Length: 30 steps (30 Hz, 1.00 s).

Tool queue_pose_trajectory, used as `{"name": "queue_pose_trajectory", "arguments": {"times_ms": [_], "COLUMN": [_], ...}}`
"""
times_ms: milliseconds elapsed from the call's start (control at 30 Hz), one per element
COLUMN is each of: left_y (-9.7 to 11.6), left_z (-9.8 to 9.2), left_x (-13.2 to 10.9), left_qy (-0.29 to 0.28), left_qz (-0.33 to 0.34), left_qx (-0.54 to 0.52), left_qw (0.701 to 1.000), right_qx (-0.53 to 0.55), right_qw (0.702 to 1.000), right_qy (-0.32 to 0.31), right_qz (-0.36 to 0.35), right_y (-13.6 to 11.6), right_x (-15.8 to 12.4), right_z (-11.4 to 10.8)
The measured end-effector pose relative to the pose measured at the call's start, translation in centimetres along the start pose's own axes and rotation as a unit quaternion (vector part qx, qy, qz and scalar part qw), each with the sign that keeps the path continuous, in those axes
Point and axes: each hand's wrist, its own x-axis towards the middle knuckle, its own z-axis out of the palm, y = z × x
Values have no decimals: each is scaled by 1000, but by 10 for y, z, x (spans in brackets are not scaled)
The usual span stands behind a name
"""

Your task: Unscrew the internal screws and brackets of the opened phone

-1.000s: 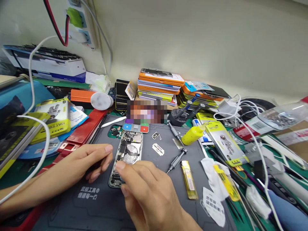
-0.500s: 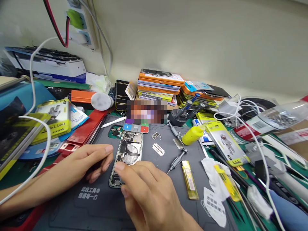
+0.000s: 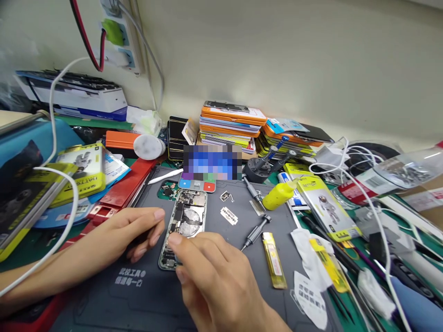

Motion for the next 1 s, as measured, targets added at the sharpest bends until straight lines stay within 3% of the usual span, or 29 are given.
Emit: {"name": "queue_pose_trajectory", "arguments": {"times_ms": [1000], "left_y": [5], "left_z": [0], "left_x": [-1], "left_qy": [0], "left_qz": [-2], "left_qx": [12], "left_qw": [1000], "right_qx": [-21], "right_qw": [1000], "right_qy": [3], "right_qz": [2], "right_y": [-3], "right_x": [2], "right_z": [-3]}}
